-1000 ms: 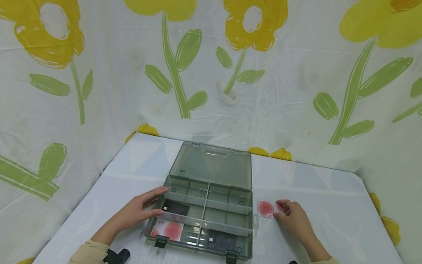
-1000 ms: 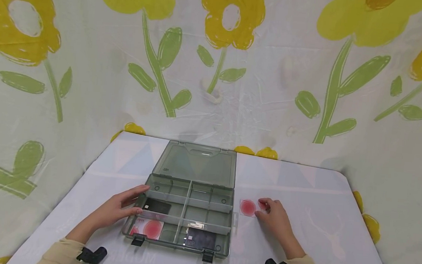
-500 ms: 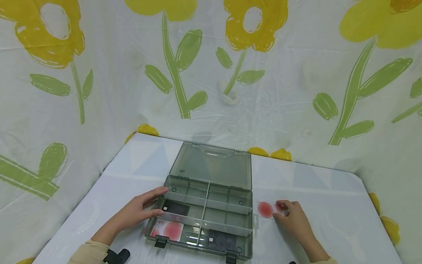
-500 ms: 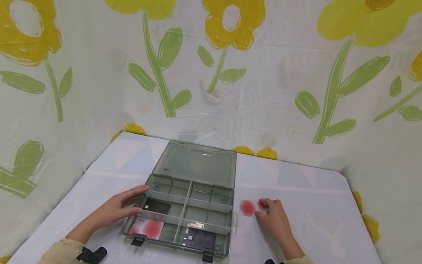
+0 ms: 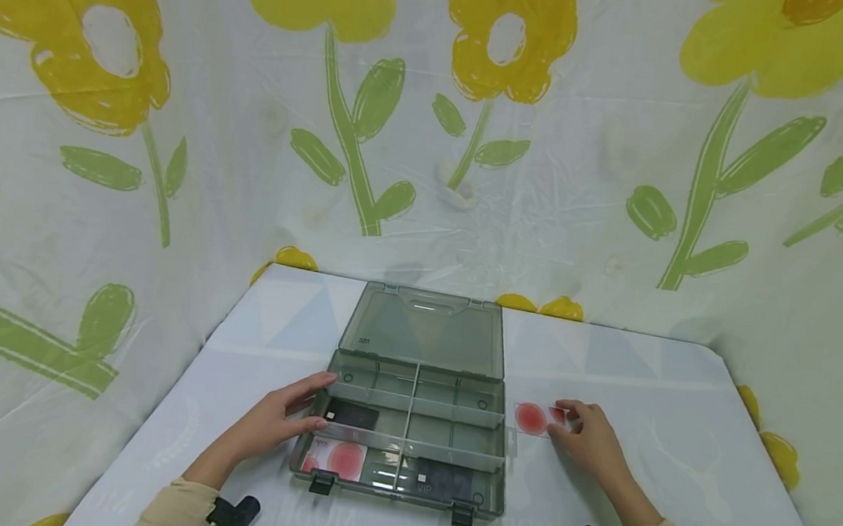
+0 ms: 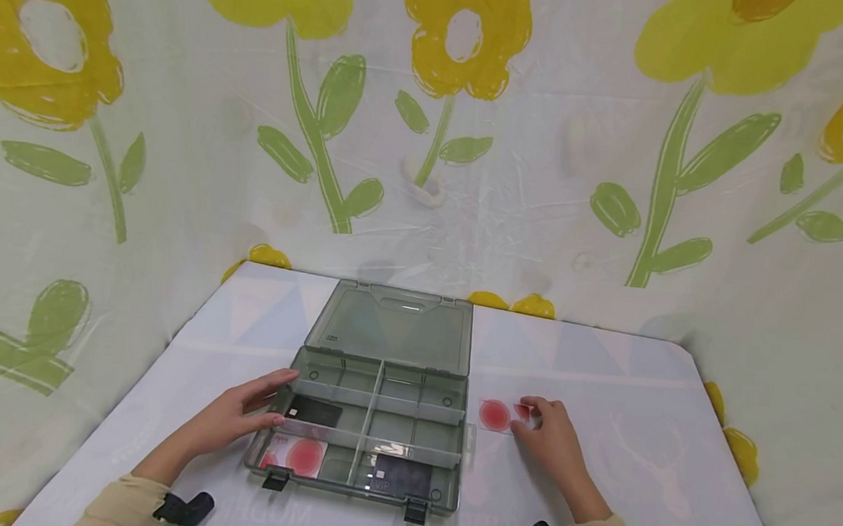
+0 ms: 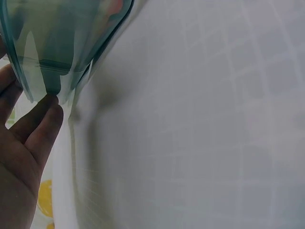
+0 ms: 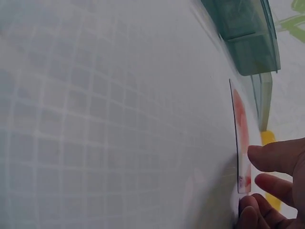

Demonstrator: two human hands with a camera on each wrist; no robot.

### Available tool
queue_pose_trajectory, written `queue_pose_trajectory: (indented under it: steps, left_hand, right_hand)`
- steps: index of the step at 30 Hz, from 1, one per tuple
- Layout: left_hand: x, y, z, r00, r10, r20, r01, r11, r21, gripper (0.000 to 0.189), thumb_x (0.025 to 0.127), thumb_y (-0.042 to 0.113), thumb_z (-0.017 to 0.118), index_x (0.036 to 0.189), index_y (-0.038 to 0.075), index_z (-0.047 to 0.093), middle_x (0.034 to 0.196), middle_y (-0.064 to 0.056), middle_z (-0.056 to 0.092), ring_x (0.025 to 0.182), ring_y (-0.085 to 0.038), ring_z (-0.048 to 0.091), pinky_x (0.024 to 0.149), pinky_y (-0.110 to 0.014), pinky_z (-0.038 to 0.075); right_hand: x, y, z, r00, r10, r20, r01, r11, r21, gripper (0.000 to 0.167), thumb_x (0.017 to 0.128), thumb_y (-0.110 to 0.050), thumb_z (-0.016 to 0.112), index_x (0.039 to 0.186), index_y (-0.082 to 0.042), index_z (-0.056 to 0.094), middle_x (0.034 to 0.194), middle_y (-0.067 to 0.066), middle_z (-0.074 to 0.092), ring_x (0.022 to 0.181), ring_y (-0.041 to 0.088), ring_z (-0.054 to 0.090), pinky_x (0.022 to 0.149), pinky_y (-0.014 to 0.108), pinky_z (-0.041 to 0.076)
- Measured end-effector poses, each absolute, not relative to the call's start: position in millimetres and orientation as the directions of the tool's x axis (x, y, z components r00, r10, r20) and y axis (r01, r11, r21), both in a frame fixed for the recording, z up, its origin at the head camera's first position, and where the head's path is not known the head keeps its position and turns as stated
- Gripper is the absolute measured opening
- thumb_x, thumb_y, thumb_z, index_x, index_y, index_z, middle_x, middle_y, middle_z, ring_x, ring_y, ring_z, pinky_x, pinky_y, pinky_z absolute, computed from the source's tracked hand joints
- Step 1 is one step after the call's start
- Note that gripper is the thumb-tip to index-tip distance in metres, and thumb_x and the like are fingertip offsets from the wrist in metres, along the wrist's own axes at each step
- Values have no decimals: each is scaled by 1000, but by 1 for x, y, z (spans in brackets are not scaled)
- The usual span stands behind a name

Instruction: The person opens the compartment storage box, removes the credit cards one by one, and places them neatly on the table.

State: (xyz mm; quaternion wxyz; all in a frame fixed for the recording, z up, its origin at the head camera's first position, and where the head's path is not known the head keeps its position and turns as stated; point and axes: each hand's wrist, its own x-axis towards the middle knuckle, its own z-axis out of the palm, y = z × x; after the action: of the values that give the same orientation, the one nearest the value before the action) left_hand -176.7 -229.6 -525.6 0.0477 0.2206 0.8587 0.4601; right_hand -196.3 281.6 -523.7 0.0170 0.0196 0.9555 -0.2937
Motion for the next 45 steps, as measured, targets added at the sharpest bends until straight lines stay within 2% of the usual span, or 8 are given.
queue_pose_trajectory:
  steps: [13, 19, 25, 29, 36, 45]
  left_hand:
    - [-176, -230, -524, -898, 423, 122, 338, 484, 807, 69, 93, 28, 76, 153, 9, 46, 159, -17, 40, 144, -40, 38, 114, -48, 40]
    - [-176, -230, -525, -898, 423, 120, 336, 484, 808, 69, 93, 29, 76, 153, 10, 46, 159, -17, 40, 145, -40, 38, 114, -48, 40]
    - [-177, -230, -526, -903, 415, 110, 325, 492, 808, 70, 93, 31, 76, 153, 12, 47, 160, -15, 39, 145, -39, 38, 115, -48, 40]
    - [-177, -230, -526, -904, 413, 107, 321, 493, 809, 70, 93, 31, 76, 153, 12, 46, 160, -16, 39, 145, -39, 37, 115, -48, 40]
    - [-177, -229, -525, -906, 412, 97, 313, 497, 809, 71, 92, 32, 76, 153, 10, 46, 160, -16, 38, 145, -39, 37, 115, -48, 39]
    - [-177, -228, -525, -906, 412, 99, 317, 502, 805, 70, 93, 31, 76, 153, 11, 46, 160, -15, 39, 145, -39, 38, 115, -48, 39]
  right_hand:
    - [-192, 285, -520, -998, 21, -56, 49, 816, -577, 46, 92, -19, 75, 130, 3, 61, 107, 17, 59, 91, 27, 58, 65, 28, 54]
    - [-187, 284, -514, -998, 13, -60, 46, 801, -597, 45, 94, -18, 72, 132, 3, 60, 108, 16, 60, 93, 27, 60, 60, 26, 56]
    - [-182, 275, -497, -997, -4, -81, 48, 780, -624, 45, 96, -19, 71, 134, 1, 59, 114, 17, 61, 95, 27, 60, 67, 29, 59]
    - [-178, 269, -489, -997, -41, -59, 7, 766, -643, 43, 96, -18, 71, 134, 0, 60, 112, 13, 64, 95, 25, 62, 73, 31, 61]
    - [-172, 259, -476, -993, -108, -39, -52, 727, -685, 39, 96, -15, 71, 132, -4, 63, 106, 7, 66, 92, 21, 65, 73, 26, 59]
    - [-163, 241, -458, -982, -165, -88, -44, 662, -748, 37, 97, -21, 72, 131, -7, 65, 107, 6, 67, 91, 17, 65, 71, 25, 59]
